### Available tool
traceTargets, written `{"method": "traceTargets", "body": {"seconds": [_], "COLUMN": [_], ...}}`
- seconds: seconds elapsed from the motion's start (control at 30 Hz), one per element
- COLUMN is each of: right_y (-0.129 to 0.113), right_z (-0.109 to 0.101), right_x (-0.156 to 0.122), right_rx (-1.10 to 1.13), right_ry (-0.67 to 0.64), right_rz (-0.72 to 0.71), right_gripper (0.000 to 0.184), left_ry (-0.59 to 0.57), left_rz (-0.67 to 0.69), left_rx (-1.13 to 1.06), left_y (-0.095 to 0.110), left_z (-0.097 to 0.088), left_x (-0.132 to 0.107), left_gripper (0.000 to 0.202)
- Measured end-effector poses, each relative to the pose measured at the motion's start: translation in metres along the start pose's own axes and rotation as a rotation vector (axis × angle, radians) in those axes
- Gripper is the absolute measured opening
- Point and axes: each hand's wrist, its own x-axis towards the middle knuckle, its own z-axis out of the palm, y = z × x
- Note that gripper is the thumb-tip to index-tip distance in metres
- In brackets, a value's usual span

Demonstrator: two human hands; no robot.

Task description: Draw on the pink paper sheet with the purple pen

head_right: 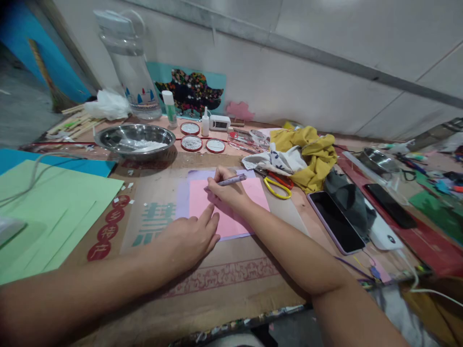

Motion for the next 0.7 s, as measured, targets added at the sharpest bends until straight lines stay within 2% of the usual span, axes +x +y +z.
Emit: {"method": "traceTargets", "body": {"seconds": [0.1,0.3,0.47,0.7], "right_y": [0.0010,0.0008,0.0038,0.0019], "right_z": [0.0002,0.0017,0.0013,0.0015], "right_x": [0.0002,-0.0010,0.0014,-0.0021], "right_rx": [0.023,0.138,0.099,0.115], "right_ry": [-0.006,-0.065,-0.028,-0.054], "right_rz": [0.004,0.033,0.014,0.040], "right_gripper": [0.028,0.029,0.028,0.028], "left_ry": [-0.012,0.036,0.027,0.012], "left_rz": [0.002,0.010,0.005,0.002], "left_rx": [0.001,0.030,0.029,0.023], "left_y": [0.0003,0.0003,0.0004,0.0010], "left_z": [-0.0005,0.0043,0.0054,0.0045], "left_x": [-0.0002,-0.0010,-0.0011,0.0007], "left_gripper": [0.039,0.038,0.038,0.040]}}
